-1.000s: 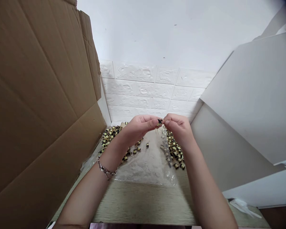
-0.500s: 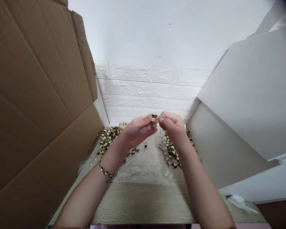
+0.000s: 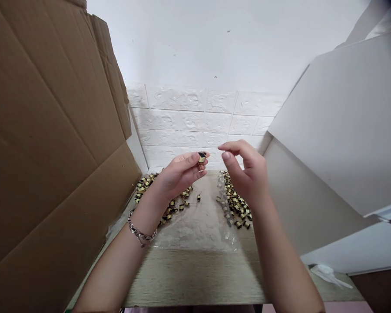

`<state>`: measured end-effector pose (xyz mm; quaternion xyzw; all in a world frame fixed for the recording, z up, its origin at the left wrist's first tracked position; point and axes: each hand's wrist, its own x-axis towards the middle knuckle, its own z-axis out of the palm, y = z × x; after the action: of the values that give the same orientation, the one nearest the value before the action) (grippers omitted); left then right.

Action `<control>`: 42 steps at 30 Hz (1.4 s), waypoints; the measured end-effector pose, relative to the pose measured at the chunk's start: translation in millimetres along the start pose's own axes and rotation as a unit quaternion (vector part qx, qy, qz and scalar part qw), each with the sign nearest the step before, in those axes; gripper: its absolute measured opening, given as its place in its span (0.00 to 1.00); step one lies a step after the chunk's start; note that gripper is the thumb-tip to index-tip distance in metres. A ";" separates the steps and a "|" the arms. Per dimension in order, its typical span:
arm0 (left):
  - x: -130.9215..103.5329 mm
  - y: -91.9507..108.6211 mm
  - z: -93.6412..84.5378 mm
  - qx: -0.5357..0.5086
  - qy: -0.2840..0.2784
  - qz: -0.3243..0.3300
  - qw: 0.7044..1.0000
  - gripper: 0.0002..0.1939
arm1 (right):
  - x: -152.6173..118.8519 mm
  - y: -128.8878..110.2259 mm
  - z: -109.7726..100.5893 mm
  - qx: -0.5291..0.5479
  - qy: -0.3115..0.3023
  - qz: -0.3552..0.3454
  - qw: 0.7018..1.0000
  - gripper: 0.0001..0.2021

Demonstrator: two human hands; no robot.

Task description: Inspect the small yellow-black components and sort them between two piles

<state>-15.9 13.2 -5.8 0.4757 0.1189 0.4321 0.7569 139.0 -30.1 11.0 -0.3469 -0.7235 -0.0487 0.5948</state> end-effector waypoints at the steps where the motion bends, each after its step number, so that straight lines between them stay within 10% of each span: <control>1: -0.1 -0.3 0.9 0.007 -0.003 0.002 1.000 0.11 | 0.4 -2.0 0.4 -0.024 0.000 -0.023 0.999 0.05; 42: -1.3 1.2 4.8 0.219 -0.030 0.086 0.971 0.10 | -1.3 0.0 1.8 -0.078 -0.048 -0.071 0.993 0.06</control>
<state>-14.4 9.4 -2.6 0.6512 0.1465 0.4448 0.5971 137.6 -29.8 9.3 -0.3417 -0.7679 -0.1303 0.5259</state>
